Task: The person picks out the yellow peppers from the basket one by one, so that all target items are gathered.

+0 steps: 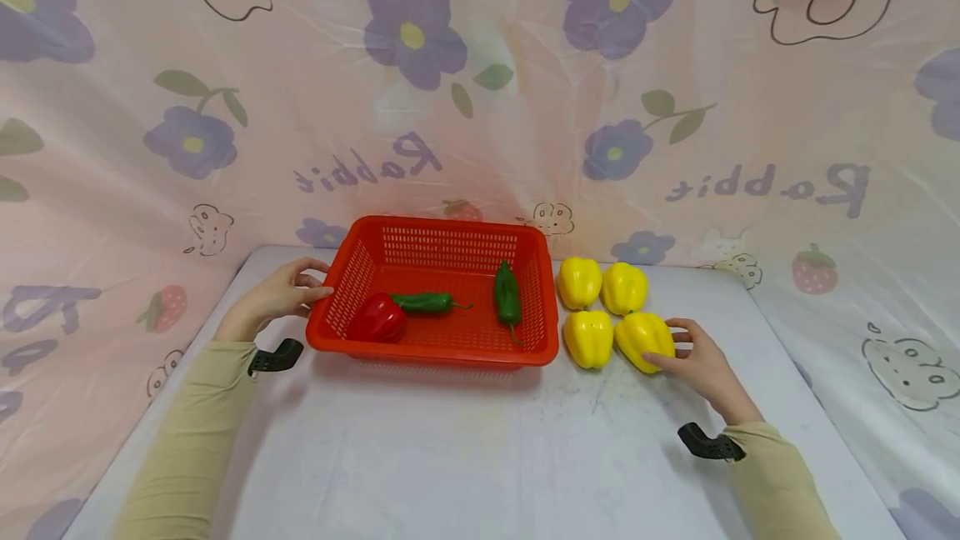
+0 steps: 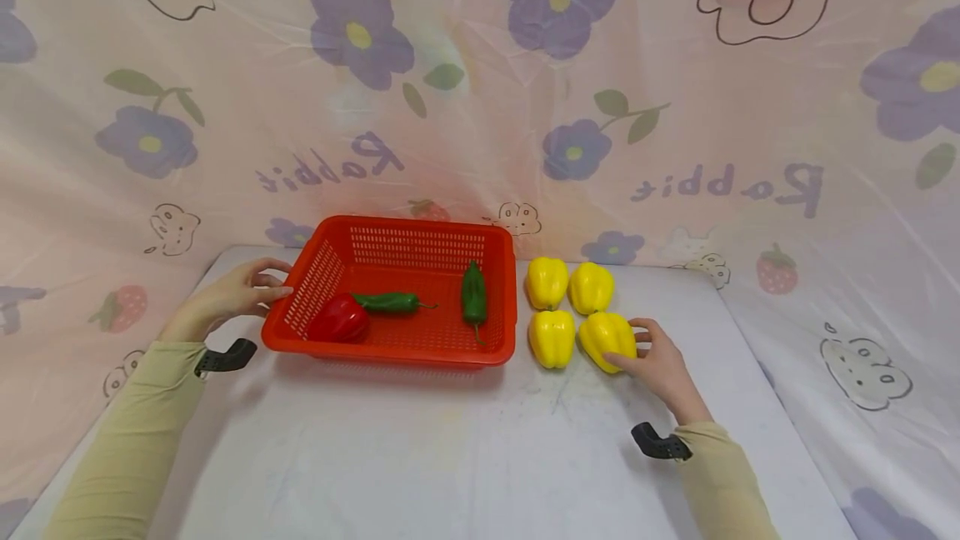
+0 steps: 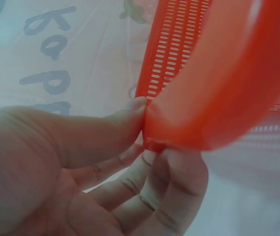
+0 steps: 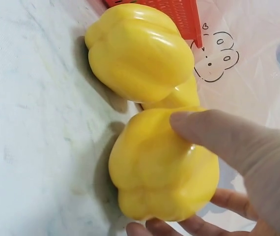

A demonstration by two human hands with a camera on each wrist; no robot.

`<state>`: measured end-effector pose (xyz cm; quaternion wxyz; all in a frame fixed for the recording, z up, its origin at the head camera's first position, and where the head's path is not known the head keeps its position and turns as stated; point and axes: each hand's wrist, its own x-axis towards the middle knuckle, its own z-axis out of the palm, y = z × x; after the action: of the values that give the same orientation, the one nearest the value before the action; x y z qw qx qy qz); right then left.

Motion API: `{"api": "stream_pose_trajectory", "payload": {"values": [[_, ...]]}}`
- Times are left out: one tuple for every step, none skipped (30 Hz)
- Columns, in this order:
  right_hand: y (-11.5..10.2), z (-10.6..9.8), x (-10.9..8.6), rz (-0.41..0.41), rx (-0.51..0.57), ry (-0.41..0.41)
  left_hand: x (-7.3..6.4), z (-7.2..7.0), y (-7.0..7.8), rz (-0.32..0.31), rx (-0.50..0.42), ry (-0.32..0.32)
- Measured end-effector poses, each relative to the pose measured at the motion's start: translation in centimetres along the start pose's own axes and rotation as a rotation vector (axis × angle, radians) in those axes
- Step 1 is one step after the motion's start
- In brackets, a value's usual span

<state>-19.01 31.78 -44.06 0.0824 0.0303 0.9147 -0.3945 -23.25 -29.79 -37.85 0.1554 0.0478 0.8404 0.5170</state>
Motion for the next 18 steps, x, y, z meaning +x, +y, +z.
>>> {"api": "stream_pose_trajectory", "payload": {"values": [[-0.10, 0.05, -0.05, 0.002, -0.005, 0.003, 0.01, 0.03, 0.02, 0.000, 0.000, 0.000], [-0.19, 0.11, -0.09, 0.005, -0.006, 0.005, 0.01, 0.04, 0.03, 0.000, 0.001, 0.001], [-0.25, 0.16, -0.12, 0.009, -0.007, 0.006, 0.02, 0.05, 0.03, -0.001, 0.001, 0.000], [-0.29, 0.22, -0.15, 0.013, -0.007, 0.007, 0.02, 0.05, 0.03, -0.001, 0.002, 0.000], [-0.32, 0.26, -0.17, 0.016, -0.002, 0.006, 0.01, 0.05, 0.03, -0.001, 0.004, 0.001], [-0.34, 0.30, -0.18, 0.018, 0.002, 0.006, 0.01, 0.05, 0.03, 0.000, 0.003, 0.000], [-0.35, 0.33, -0.19, 0.020, 0.007, 0.007, 0.00, 0.05, 0.03, 0.002, 0.002, -0.001], [-0.35, 0.36, -0.19, 0.023, 0.015, 0.007, 0.00, 0.03, 0.01, 0.002, -0.003, -0.002], [-0.36, 0.39, -0.19, 0.025, 0.021, 0.008, 0.00, 0.01, 0.00, 0.003, -0.008, -0.003], [-0.37, 0.42, -0.18, 0.028, 0.028, 0.009, 0.01, 0.00, -0.02, 0.005, -0.014, -0.005], [-0.38, 0.44, -0.18, 0.029, 0.035, 0.009, 0.00, -0.01, -0.03, 0.008, -0.017, -0.007], [-0.39, 0.46, -0.18, 0.032, 0.038, 0.011, 0.01, -0.03, -0.06, 0.010, -0.022, -0.008], [-0.40, 0.49, -0.17, 0.036, 0.042, 0.012, 0.03, -0.06, -0.10, 0.010, -0.026, -0.010], [-0.43, 0.52, -0.17, 0.038, 0.044, 0.013, 0.05, -0.08, -0.14, 0.009, -0.029, -0.010], [-0.47, 0.54, -0.18, 0.040, 0.044, 0.013, 0.06, -0.09, -0.18, 0.010, -0.027, -0.011], [-0.51, 0.57, -0.19, 0.041, 0.045, 0.015, 0.07, -0.09, -0.22, 0.009, -0.026, -0.011], [-0.56, 0.59, -0.20, 0.042, 0.048, 0.016, 0.09, -0.08, -0.26, 0.008, -0.025, -0.011], [-0.60, 0.62, -0.21, 0.043, 0.046, 0.018, 0.12, -0.08, -0.31, 0.006, -0.025, -0.010]]}}
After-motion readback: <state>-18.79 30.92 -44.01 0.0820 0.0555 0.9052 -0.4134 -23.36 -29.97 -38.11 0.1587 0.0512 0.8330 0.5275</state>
